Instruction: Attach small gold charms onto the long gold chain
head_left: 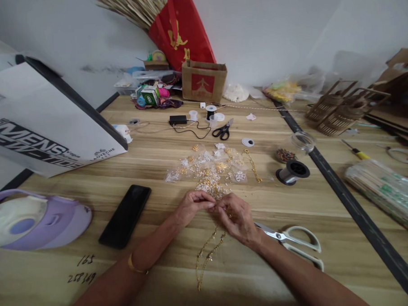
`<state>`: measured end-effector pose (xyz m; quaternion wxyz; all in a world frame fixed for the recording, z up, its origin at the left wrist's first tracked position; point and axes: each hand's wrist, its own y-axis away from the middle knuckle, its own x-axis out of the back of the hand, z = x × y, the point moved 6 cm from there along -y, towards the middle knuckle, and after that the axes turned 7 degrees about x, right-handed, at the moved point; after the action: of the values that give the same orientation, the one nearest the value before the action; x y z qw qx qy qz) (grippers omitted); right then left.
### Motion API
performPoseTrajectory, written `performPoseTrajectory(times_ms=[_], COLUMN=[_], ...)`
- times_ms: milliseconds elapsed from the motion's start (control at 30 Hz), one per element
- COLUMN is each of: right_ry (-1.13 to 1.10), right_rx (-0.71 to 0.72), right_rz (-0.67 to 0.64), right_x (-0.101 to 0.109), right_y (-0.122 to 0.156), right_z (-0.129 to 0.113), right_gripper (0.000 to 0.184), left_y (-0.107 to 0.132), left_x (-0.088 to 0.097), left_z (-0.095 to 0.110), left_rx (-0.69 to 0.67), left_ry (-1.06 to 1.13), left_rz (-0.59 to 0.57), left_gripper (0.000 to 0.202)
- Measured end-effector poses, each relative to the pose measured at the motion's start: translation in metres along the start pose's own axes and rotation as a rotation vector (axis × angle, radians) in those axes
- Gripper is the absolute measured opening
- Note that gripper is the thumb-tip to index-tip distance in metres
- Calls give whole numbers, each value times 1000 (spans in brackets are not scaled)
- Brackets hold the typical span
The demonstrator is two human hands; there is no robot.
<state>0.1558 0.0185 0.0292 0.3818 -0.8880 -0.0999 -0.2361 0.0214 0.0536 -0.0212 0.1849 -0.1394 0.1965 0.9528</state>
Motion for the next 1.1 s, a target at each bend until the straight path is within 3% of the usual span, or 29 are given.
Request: performPoseTrajectory(times_ms=[1100], right_ry=[6], right_rx=[-30], right_rz=[-52], right_x=[-4], right_y=[2], right_z=[4], right_gripper=[4], left_y=[-1], left_x=[0], left_z=[1], left_rx=[21], left_ry=[-19], left_rz=[12], left_gripper=[16])
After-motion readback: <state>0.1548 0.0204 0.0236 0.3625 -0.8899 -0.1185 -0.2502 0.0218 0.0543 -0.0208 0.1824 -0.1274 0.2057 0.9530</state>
